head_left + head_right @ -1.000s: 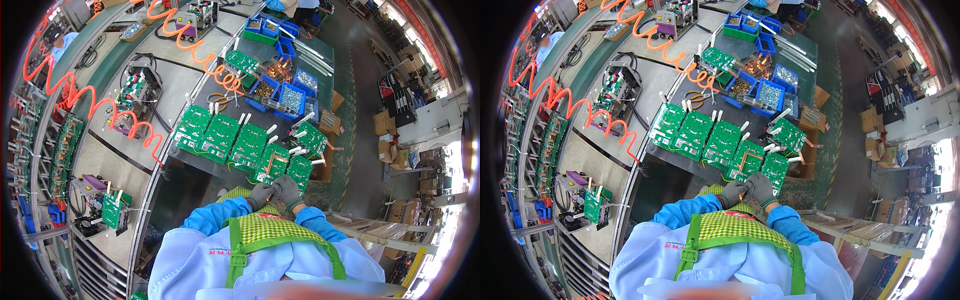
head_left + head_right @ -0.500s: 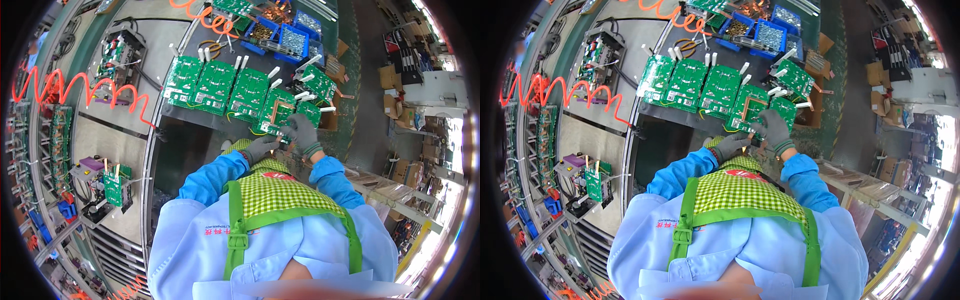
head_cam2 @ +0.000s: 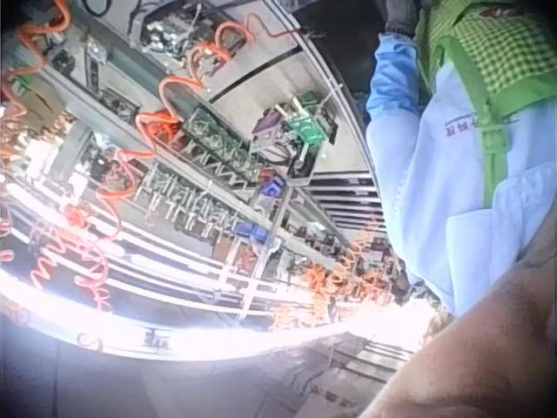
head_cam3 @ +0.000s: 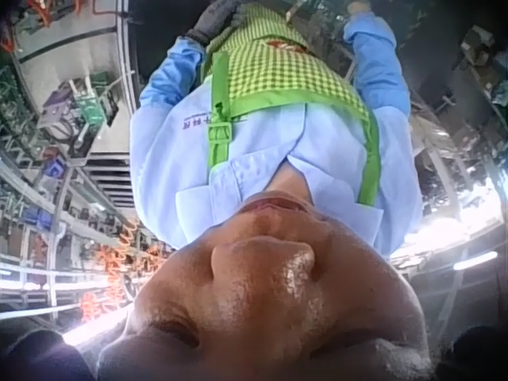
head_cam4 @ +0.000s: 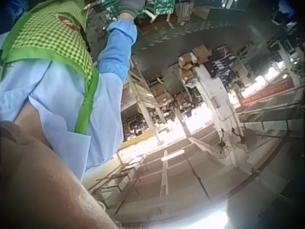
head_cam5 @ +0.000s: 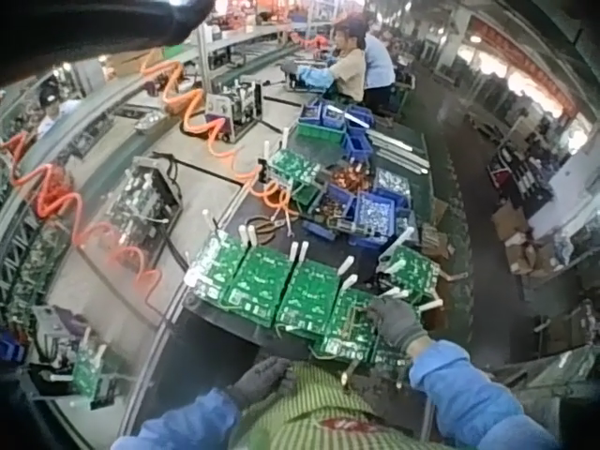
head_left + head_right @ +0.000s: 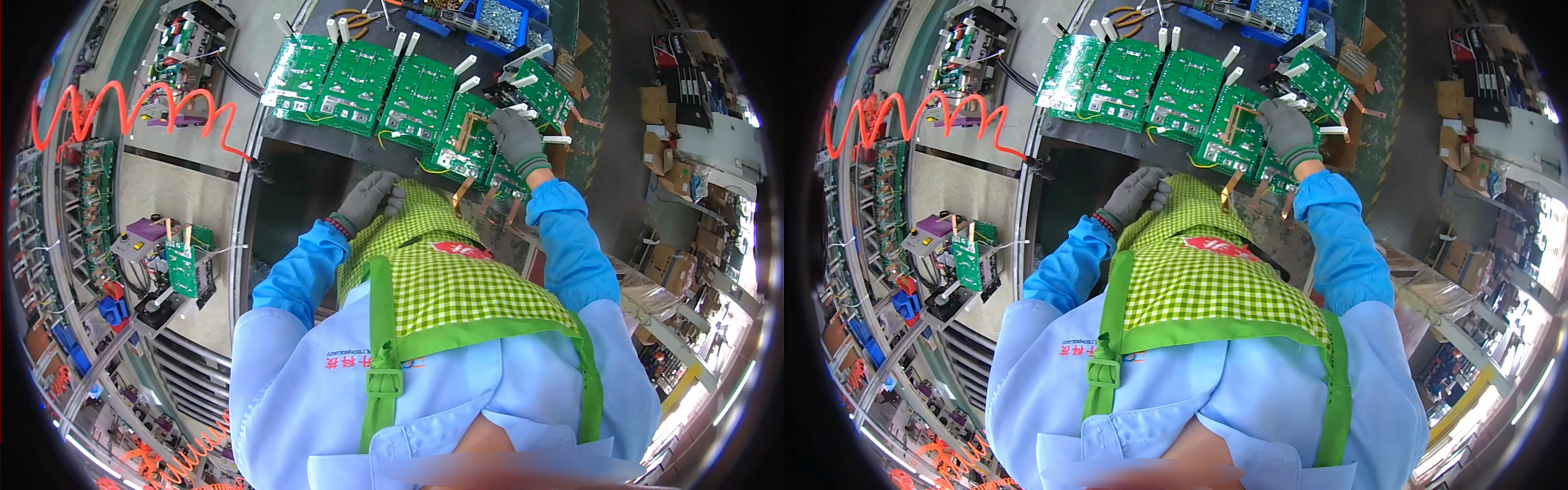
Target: Assembling electronic components and heat sinks onto circuit boards at a workshop workstation.
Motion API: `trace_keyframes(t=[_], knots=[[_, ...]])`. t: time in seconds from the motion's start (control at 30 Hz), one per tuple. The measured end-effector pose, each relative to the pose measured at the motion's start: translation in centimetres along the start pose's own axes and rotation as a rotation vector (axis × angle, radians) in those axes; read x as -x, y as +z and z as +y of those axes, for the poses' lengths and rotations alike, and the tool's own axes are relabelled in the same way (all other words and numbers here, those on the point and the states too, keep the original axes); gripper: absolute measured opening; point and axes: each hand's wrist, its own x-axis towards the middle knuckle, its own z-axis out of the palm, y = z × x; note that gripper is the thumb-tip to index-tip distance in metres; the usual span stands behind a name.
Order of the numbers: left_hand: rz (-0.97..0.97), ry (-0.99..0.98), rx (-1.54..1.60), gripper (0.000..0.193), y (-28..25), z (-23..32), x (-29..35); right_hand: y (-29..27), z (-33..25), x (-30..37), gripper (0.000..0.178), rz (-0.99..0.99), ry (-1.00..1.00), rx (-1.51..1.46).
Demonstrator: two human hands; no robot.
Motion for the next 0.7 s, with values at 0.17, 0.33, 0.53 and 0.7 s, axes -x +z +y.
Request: trace_keyframes(t=[0.17,0.33,0.53,0.7], knots=[[0.01,0.023,0.06,0.032,2.4,-0.4,-2.1,0.4,-0.1,1.4,0.018,0.141,-0.016,0.069],[-0.054,0.132,0.059,0.028,2.2,-1.5,-4.3,0.3,-0.4,2.5,0.019,0.193,0.05,-0.001],[0.038,0.083,0.195,0.03,3.3,-1.3,-5.5,0.6,-0.4,2.8,0.016,0.225,0.072,-0.175],[0.141,0.041,0.242,0.019,4.1,-1.7,-7.3,0.9,0.1,3.2,0.014,0.199,0.104,-0.183]])
